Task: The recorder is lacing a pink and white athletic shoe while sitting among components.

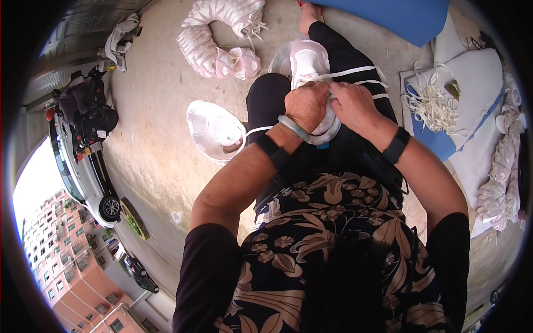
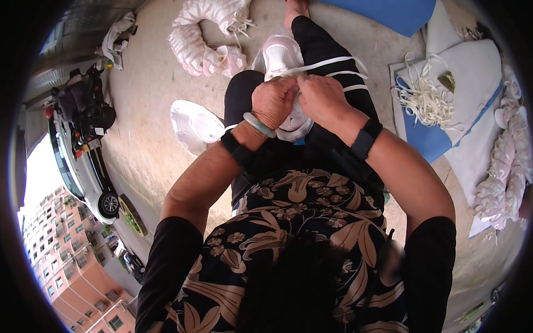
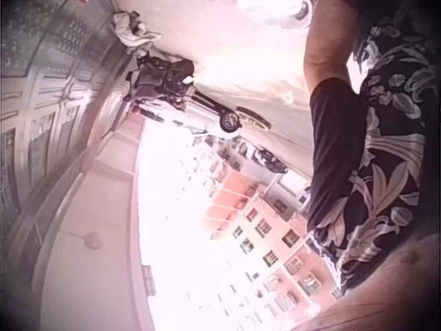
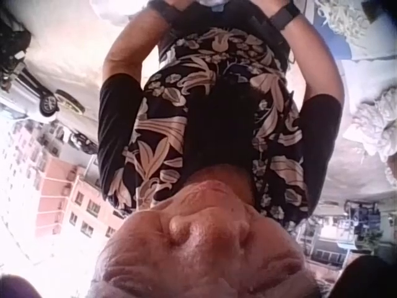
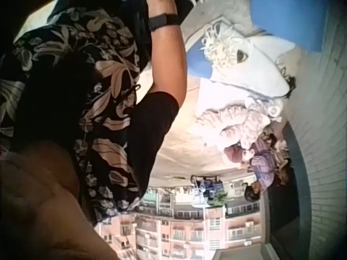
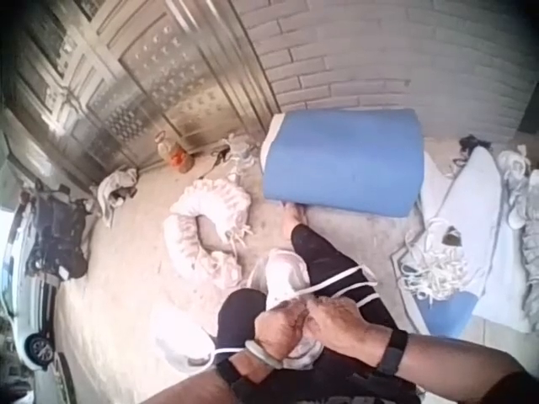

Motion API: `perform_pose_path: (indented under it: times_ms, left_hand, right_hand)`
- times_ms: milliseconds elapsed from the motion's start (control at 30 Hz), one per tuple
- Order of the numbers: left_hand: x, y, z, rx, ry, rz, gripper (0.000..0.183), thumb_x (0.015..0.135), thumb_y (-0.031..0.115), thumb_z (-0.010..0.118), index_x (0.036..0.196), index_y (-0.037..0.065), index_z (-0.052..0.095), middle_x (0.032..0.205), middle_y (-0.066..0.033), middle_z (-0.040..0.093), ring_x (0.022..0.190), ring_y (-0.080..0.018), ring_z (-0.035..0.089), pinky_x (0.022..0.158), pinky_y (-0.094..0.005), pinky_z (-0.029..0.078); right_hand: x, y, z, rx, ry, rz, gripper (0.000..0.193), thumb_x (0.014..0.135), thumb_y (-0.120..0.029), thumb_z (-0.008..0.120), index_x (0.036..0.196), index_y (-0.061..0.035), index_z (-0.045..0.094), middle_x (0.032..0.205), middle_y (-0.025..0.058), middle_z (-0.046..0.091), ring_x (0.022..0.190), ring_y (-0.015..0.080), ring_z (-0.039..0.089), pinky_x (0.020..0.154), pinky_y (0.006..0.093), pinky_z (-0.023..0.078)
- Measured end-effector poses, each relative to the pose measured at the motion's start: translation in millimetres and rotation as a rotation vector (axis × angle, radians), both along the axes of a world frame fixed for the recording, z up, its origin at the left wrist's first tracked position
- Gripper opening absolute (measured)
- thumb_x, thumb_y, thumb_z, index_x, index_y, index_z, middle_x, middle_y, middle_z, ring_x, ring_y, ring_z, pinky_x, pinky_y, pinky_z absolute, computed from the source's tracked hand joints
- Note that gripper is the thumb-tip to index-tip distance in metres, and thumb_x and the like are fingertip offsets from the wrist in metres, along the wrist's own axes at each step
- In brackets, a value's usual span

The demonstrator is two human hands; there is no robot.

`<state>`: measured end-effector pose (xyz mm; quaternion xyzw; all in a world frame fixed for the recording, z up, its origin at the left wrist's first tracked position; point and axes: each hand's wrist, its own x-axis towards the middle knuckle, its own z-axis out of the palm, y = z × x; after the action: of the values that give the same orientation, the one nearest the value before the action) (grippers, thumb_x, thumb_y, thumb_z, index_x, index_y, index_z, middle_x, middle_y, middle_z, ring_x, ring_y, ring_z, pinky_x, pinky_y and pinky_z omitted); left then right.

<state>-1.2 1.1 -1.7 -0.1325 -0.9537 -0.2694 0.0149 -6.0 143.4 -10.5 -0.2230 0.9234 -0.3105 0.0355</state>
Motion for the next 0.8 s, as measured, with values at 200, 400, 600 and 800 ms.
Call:
perform_pose_path:
  times_ms: [200, 400, 600, 800]
  left_hand:
    - [7, 0, 7, -0.159, 0.030, -0.104, 0.011, 0.070, 0.007, 0.058, 0.080, 0.010, 0.061, 0.084, -0.0110, 0.060, 0.068, -0.0325, 0.060, 0.056, -0.0384, 0.049]
    - [30, -31, 42, -0.065, 0.144, -0.178, 0.011, 0.068, -0.004, 0.055, 0.073, 0.006, 0.056, 0.087, -0.0095, 0.058, 0.068, -0.0302, 0.060, 0.055, -0.0357, 0.048]
    - [87, -169, 49, -0.298, 0.130, 0.106, 0.007, 0.070, 0.000, 0.054, 0.072, 0.007, 0.052, 0.083, -0.0103, 0.056, 0.069, -0.0310, 0.058, 0.056, -0.0352, 0.047]
    - [161, -292, 35, -0.781, -0.314, 0.580, 0.004, 0.076, 0.011, 0.054, 0.074, 0.008, 0.053, 0.087, -0.0119, 0.056, 0.078, -0.0338, 0.057, 0.063, -0.0440, 0.046]
  right_hand:
    - [14, 6, 0, -0.022, -0.022, -0.002, 0.018, 0.072, -0.012, 0.057, 0.087, -0.0024, 0.053, 0.078, 0.0151, 0.059, 0.076, 0.0312, 0.059, 0.068, 0.0401, 0.047]
    - [13, 13, -8, -0.011, 0.004, 0.039, 0.022, 0.075, -0.013, 0.056, 0.093, -0.0024, 0.053, 0.079, 0.0144, 0.058, 0.076, 0.0302, 0.059, 0.069, 0.0393, 0.047]
    - [13, 10, -11, 0.047, -0.046, 0.073, 0.032, 0.076, -0.013, 0.057, 0.105, -0.0015, 0.051, 0.082, 0.0153, 0.057, 0.074, 0.0325, 0.057, 0.066, 0.0406, 0.046]
    - [14, 4, -11, 0.032, 0.061, 0.072, 0.020, 0.077, -0.014, 0.056, 0.093, -0.0019, 0.052, 0.080, 0.0158, 0.058, 0.073, 0.0302, 0.060, 0.068, 0.0384, 0.048]
